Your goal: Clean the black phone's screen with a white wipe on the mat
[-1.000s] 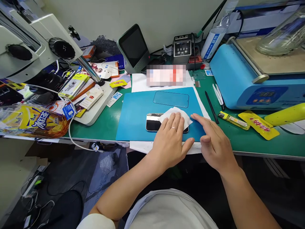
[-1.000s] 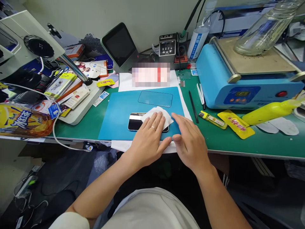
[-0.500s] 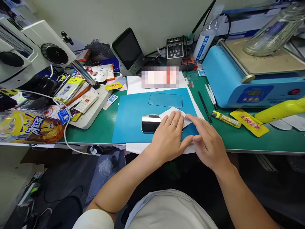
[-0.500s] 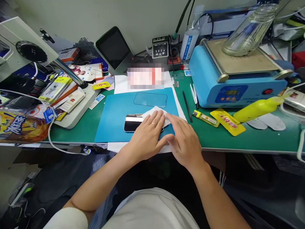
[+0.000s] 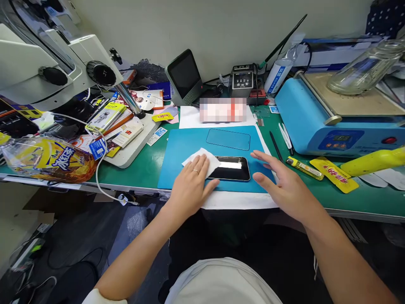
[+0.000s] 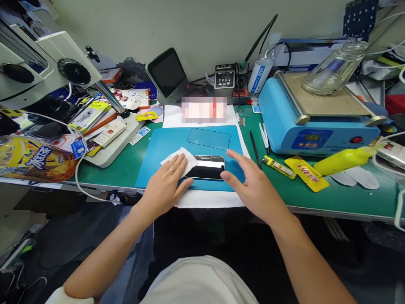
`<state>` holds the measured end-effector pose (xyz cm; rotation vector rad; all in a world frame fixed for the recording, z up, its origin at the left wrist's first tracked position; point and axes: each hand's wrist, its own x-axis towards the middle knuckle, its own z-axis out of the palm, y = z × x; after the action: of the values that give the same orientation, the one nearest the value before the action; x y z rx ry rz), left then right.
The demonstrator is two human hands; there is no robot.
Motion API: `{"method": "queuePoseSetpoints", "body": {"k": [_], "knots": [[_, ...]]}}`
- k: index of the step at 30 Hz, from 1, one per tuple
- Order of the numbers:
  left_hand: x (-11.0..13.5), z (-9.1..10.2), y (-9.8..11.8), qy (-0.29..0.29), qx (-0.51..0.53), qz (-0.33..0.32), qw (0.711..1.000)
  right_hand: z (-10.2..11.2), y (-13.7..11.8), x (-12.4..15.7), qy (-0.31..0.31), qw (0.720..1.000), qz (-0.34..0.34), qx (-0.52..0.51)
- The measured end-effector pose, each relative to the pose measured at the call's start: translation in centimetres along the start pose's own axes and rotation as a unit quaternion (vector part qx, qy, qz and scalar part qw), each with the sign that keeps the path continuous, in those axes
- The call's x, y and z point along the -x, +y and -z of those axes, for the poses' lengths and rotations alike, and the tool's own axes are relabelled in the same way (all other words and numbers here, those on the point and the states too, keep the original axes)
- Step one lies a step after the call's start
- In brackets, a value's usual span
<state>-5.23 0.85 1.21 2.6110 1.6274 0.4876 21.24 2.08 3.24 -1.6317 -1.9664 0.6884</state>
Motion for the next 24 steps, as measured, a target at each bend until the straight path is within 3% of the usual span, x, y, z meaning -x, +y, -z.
{"method": "queuePoseSetpoints", "body": {"k": [6,10,13,17,24], "knots": [[0.4,-0.2,-3.5,0.106,0.114,-0.001,0.988,2.5,-2.6,-6.7,-0.092,0.981,0.045,0.166],[0.4,0.5,-5.1,0.163,0.136,0.011,0.977,2.4,-3.0,-11.0,-0.124,0.964,0.034,0.233],[0.2,1.4,-6.1,0.199,0.129,0.039,0.971,1.9,-2.8,-12.7,-0.148,0.956,0.024,0.253],[0.2,1.6,-6.5,0.191,0.134,0.030,0.972,1.6,-2.7,-13.5,-0.152,0.949,0.007,0.276],[0.7,0.3,-6.2,0.181,0.160,0.019,0.970,2.1,-2.8,-15.3,-0.181,0.936,0.000,0.301]]}}
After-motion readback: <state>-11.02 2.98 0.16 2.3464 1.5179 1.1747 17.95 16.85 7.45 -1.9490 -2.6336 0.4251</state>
